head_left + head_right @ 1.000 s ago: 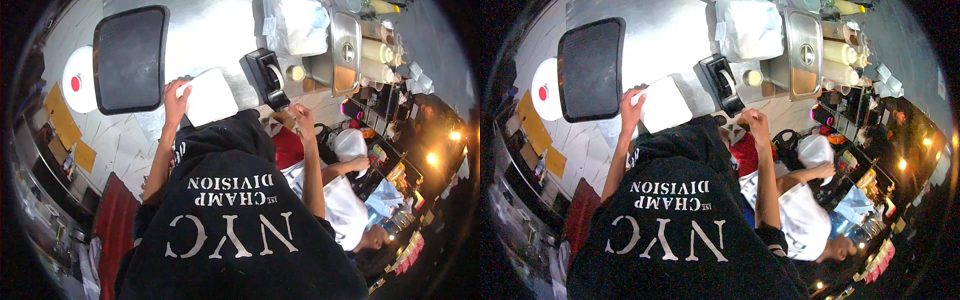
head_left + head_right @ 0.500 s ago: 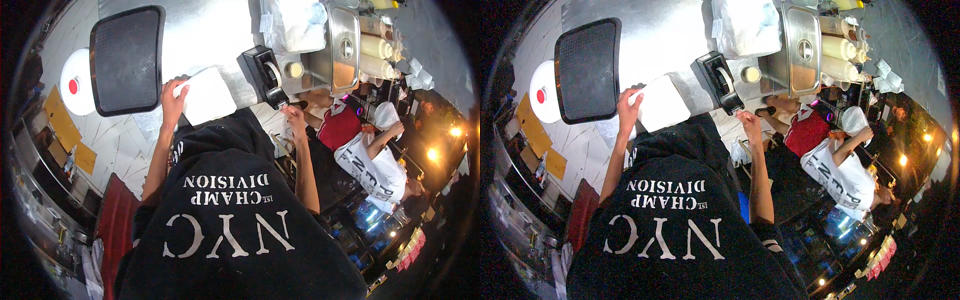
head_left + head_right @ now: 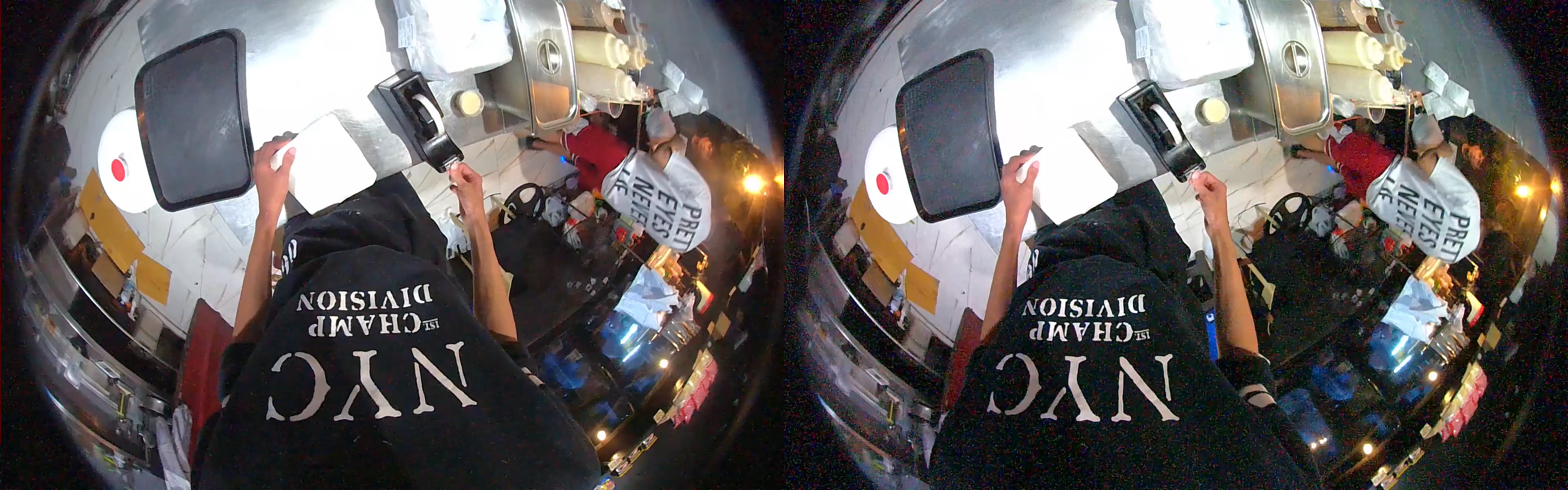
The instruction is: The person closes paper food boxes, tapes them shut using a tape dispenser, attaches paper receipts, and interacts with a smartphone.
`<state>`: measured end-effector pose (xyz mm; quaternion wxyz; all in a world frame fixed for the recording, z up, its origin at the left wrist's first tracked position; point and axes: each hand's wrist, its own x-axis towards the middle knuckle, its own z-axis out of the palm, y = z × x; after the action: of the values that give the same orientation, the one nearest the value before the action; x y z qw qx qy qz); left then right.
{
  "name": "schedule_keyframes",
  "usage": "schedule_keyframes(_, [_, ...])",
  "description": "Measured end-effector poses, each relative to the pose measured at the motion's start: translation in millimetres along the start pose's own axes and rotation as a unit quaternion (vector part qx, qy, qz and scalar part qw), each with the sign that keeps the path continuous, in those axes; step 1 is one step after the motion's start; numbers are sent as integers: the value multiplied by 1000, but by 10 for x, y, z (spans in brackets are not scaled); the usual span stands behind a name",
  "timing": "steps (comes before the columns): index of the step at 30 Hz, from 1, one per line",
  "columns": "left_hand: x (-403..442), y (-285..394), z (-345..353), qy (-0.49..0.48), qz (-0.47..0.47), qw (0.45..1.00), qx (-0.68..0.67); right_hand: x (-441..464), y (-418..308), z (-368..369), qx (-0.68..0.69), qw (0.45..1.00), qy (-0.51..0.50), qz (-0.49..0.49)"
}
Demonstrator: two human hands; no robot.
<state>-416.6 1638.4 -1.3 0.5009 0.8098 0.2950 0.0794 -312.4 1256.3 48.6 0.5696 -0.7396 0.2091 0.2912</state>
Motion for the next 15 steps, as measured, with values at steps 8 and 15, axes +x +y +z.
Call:
schedule_keyframes(8, [29,-93,-21,-24,12,1000,2,98,155,1,195,975,-93,48])
schedule_keyframes(15, [78,-542,142,-28,112,987,-110,307,410,-81,141,979,-134,58])
